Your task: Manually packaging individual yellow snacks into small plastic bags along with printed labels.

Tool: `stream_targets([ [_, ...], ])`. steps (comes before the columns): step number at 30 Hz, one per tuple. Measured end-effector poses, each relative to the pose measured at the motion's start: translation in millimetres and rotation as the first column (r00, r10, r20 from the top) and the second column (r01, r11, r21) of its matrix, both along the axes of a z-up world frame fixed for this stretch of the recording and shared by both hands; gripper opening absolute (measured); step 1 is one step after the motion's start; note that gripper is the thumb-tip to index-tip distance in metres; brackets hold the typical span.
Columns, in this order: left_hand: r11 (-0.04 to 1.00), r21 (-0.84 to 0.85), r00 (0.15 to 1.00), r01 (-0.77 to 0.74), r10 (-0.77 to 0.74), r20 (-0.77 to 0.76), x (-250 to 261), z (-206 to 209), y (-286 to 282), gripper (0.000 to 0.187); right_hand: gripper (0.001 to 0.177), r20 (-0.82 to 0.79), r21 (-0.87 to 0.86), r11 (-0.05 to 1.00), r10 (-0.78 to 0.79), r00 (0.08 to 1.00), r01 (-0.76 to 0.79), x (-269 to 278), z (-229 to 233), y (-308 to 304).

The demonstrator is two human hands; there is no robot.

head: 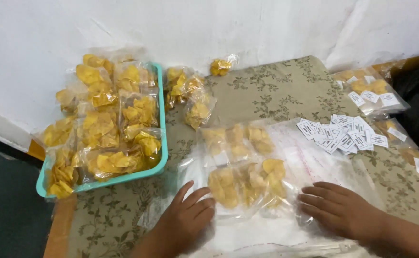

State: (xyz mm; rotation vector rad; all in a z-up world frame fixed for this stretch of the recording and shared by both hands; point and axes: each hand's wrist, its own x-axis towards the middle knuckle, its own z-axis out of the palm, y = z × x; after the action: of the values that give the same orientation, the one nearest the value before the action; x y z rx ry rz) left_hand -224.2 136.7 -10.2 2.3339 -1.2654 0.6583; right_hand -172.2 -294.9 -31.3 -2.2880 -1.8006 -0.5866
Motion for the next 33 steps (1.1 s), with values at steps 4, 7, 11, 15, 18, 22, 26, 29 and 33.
stream_targets([
  [4,0.997,0.053,0.994,-0.053,0.048,0.103,-22.6,-13.4,-3.2,0.009,0.034,0.033,-0.015,1.0,-0.012,0.999,0.012,-14.5,6.5,13.7],
  [7,0.999,0.038,0.992,-0.013,0.008,0.127,-27.3,-5.5,-5.6,0.009,0.032,0.056,-0.025,1.0,0.002,0.998,-0.001,-21.8,24.2,21.3],
  [11,0.994,-0.106,0.996,-0.034,0.025,-0.086,-29.0,-7.7,-7.3,0.01,0.036,-0.246,0.128,0.992,0.017,0.969,0.015,-24.8,20.5,25.1],
  [15,0.923,-0.258,0.862,-0.286,0.13,-0.49,-32.3,-29.5,-6.9,0.035,0.036,-0.682,0.36,0.875,0.01,0.732,0.323,-28.0,8.0,30.1],
  [18,0.836,-0.249,0.725,-0.489,0.23,-0.649,-30.3,-38.6,-8.1,0.013,0.027,-0.988,0.082,0.638,-0.051,0.148,0.765,-32.8,7.2,37.3],
  [22,0.743,-0.054,0.429,-0.667,0.323,-0.844,-27.4,-16.6,-19.1,0.03,0.021,-0.948,-0.128,0.517,-0.314,0.048,0.846,-28.2,7.5,44.0],
  [26,0.624,0.139,0.037,-0.769,0.26,-0.965,-19.7,9.8,-25.3,0.027,0.035,-0.798,-0.079,0.472,-0.558,0.228,0.878,-20.3,38.6,50.2],
  [29,0.566,0.115,-0.035,-0.816,0.15,-0.988,-17.0,15.6,-26.6,0.029,0.043,-0.463,0.358,0.647,-0.503,0.73,0.673,-24.7,58.6,60.5],
  [33,0.516,0.115,-0.097,-0.849,0.062,-0.993,-15.4,19.2,-27.0,0.03,0.03,0.222,0.226,0.967,-0.169,0.96,0.118,-38.7,59.9,98.4],
])
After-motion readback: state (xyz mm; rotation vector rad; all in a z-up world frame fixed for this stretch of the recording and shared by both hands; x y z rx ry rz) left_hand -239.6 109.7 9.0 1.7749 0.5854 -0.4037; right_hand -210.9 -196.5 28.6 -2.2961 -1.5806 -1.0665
